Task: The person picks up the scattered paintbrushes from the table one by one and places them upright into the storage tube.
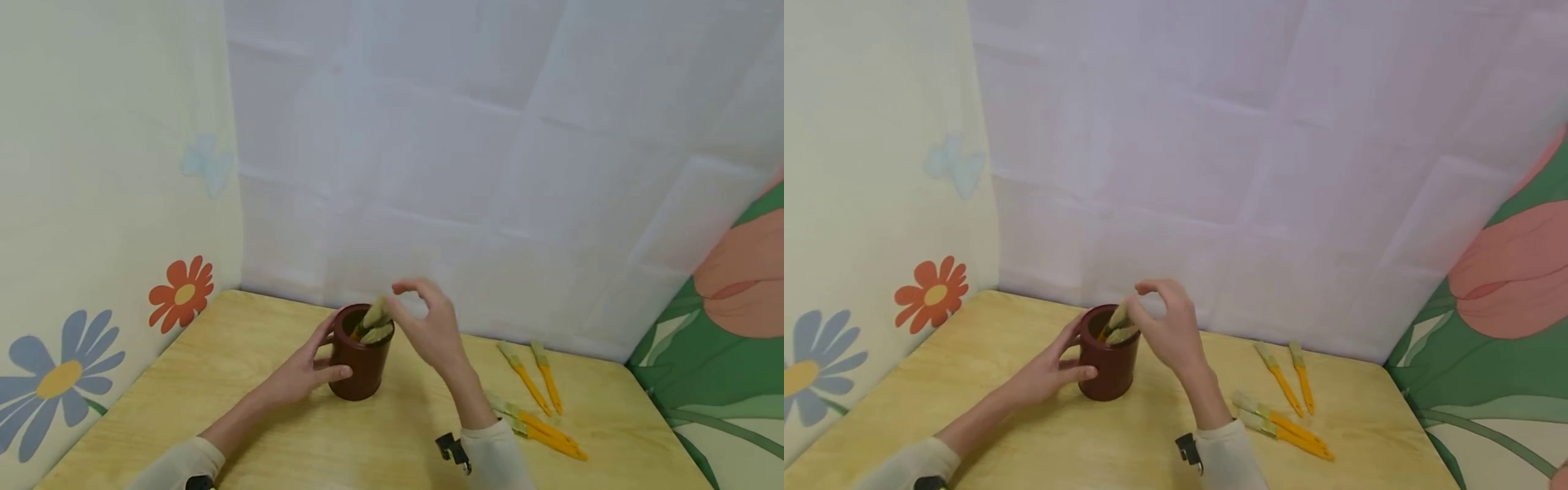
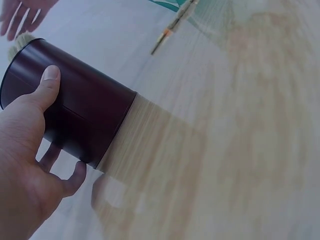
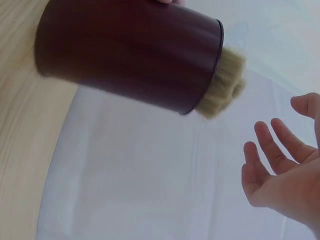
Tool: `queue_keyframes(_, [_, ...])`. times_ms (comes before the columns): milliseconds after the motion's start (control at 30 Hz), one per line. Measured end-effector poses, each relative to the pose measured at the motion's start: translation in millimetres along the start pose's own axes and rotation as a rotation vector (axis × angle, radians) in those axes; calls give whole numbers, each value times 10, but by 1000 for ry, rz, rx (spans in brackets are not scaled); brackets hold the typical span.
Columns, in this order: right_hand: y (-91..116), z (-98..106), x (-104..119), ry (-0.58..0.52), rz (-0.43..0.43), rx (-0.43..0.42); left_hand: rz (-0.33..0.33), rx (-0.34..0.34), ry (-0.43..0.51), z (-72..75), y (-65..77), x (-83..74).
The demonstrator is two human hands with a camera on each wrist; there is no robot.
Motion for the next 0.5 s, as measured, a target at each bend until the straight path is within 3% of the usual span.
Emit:
queue_keyframes(233, [259,507,-156,105,26,10,65,-19,15,47,62,-19])
queue_keyframes(367, [412,771,-303,172,-55,28,57,-31,-5,132,99,-26])
queue_keyframes(500, [627,971,-488,261,-189,104,41,-39,-19,196,125,-2])
Point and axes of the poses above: each hand's wrist, its own y-axis away from the middle knuckle, its own z-axis out of the back of the hand, x = y × z, the point moved 1 cm from there along -y, towards the middle knuckle, and after that the axes turned 1 degree about -y, right-handed, at the moved point
